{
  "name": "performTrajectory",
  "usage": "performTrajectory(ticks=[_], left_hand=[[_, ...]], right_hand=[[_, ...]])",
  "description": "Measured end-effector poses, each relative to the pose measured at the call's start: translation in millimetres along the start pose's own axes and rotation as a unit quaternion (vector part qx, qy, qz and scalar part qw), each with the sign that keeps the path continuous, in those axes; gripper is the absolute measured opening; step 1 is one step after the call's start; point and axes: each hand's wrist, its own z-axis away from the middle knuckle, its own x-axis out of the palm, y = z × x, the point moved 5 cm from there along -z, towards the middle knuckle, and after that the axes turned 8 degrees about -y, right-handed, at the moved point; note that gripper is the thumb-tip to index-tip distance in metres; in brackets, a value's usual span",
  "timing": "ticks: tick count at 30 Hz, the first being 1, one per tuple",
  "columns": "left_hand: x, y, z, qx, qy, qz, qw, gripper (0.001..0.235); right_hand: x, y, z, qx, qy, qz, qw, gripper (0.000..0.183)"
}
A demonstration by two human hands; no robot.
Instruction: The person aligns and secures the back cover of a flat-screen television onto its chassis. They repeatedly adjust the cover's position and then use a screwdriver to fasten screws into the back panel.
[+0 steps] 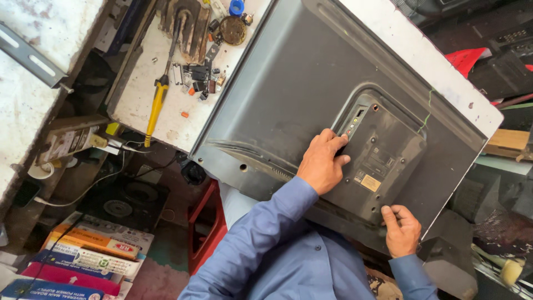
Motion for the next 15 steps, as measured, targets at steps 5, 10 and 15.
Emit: performTrajectory(ticks=[5,10,15], left_hand=[[1.3,-1.6,-1.0,0.017,0.01,-0.022,1.0,0.041],[0.2,-4.4,-0.4,0.011,0.002,0.002,1.0,0.04],[2.9,-3.5,0.4,0.056,0.022,-0.052,0.997,0.042]], right_hand=[[6.1,2.2,6.2,0.002,0.054,-0.045,0.998,0.023],[13.6,-8.1,11.1,-0.044,0.039,-0.05,0.997,0.027],[10.5,-23.7,3.2,-0.046,-0.058,-0.076,0.994,0.054]])
